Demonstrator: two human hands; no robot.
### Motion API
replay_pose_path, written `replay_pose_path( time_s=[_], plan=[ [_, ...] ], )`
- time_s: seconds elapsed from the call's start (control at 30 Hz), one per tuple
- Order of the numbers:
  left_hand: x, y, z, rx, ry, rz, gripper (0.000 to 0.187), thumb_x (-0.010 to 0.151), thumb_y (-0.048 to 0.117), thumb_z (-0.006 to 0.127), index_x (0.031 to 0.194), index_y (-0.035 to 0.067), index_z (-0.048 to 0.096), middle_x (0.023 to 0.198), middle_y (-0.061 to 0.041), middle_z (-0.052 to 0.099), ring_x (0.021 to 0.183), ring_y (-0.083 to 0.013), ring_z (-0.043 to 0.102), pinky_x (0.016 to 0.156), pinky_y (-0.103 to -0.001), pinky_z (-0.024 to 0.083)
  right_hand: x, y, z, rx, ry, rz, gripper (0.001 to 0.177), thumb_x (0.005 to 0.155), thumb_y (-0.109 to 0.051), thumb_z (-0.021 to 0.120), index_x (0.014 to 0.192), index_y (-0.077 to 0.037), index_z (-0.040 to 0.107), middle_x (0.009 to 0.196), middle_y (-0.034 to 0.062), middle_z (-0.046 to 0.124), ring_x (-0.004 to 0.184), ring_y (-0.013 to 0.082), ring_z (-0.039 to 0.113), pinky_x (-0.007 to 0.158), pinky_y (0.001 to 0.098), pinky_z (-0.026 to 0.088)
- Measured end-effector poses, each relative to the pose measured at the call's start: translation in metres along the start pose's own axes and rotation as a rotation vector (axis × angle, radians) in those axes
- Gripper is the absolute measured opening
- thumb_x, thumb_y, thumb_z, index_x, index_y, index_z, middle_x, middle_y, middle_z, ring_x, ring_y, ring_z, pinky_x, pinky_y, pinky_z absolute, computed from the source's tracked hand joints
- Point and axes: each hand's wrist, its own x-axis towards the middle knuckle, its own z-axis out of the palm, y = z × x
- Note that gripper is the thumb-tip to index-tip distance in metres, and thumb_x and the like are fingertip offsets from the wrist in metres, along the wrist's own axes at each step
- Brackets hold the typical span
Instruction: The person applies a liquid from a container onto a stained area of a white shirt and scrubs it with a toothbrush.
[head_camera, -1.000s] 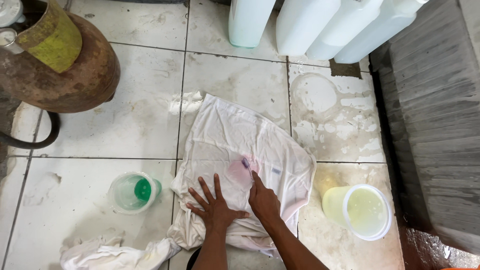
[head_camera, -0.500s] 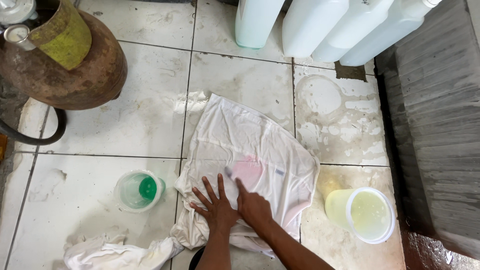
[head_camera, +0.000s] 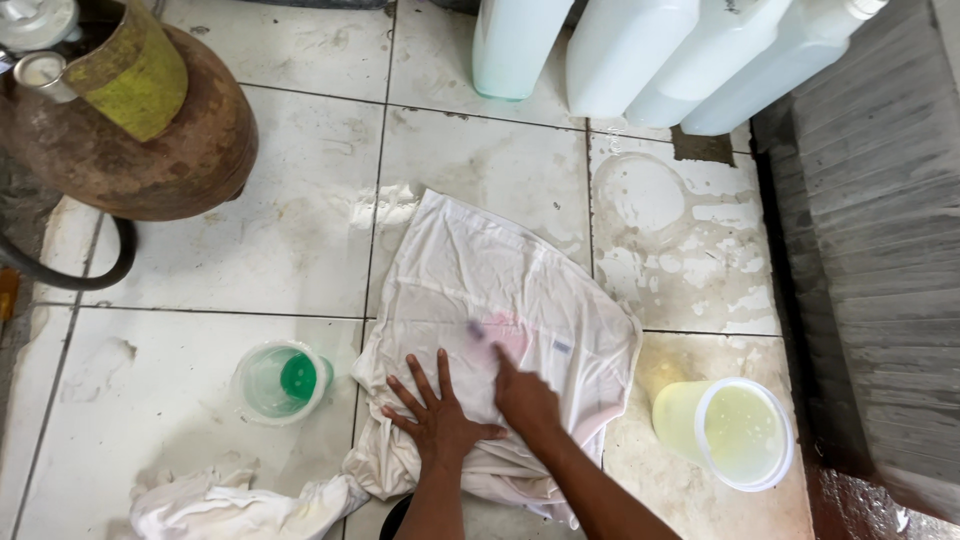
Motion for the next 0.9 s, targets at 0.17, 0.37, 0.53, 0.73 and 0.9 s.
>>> replay_pose_path(
  time_s=[0.17, 0.37, 0.53, 0.73, 0.9],
  plan=[
    [-0.002, 0.001, -0.002, -0.008, -0.008, -0.014, 0.171, 0.053, 0.074, 0.099, 0.161, 0.037, -0.029, 0.165, -0.011, -0.044, 0.149, -0.0499, -0.039, 0.114, -0.076, -0.011, -0.004, 0.003, 0.002, -0.002, 0.089, 0.056, 0.056, 0.107, -0.037, 0.026, 0.163, -0.032, 0.025, 0.072, 0.0134, 0.067, 0.062, 0.0344, 0.067, 0.06, 0.0519, 0.055],
    [-0.004, 0.001, -0.001, -0.041, 0.03, 0.0, 0.171, 0.048, 0.069, 0.103, 0.162, 0.038, -0.022, 0.167, -0.01, -0.041, 0.149, -0.0484, -0.039, 0.115, -0.075, -0.012, -0.009, 0.014, -0.016, 0.113, 0.097, 0.186, 0.056, 0.106, -0.04, 0.027, 0.161, -0.038, 0.03, 0.085, 0.0182, 0.071, 0.08, 0.0393, 0.07, 0.068, 0.054, 0.054],
    [0.003, -0.001, 0.004, 0.0, 0.004, 0.015, 0.171, 0.053, 0.074, 0.098, 0.161, 0.036, -0.028, 0.165, -0.011, -0.045, 0.147, -0.05, -0.041, 0.113, -0.077, -0.013, -0.009, 0.018, 0.02, -0.077, 0.085, 0.038, 0.058, 0.106, -0.028, 0.034, 0.162, -0.032, 0.023, 0.068, 0.0105, 0.064, 0.057, 0.031, 0.06, 0.054, 0.048, 0.048],
    [-0.004, 0.0, -0.001, -0.008, 0.008, -0.02, 0.173, 0.05, 0.073, 0.101, 0.161, 0.037, -0.027, 0.166, -0.011, -0.043, 0.148, -0.0497, -0.039, 0.114, -0.076, -0.011, -0.01, 0.004, -0.012, 0.126, 0.064, 0.221, 0.058, 0.104, -0.035, 0.027, 0.162, -0.038, 0.028, 0.099, 0.0234, 0.072, 0.094, 0.0453, 0.069, 0.08, 0.0571, 0.053],
    [0.001, 0.0, 0.005, 0.042, -0.001, 0.002, 0.171, 0.054, 0.079, 0.096, 0.16, 0.035, -0.031, 0.164, -0.012, -0.046, 0.147, -0.0516, -0.04, 0.113, -0.078, -0.009, -0.011, 0.017, 0.008, -0.097, 0.075, -0.017, 0.064, 0.099, -0.02, 0.043, 0.16, -0.028, 0.026, 0.068, 0.0098, 0.064, 0.053, 0.0322, 0.056, 0.049, 0.0484, 0.043]
  ],
)
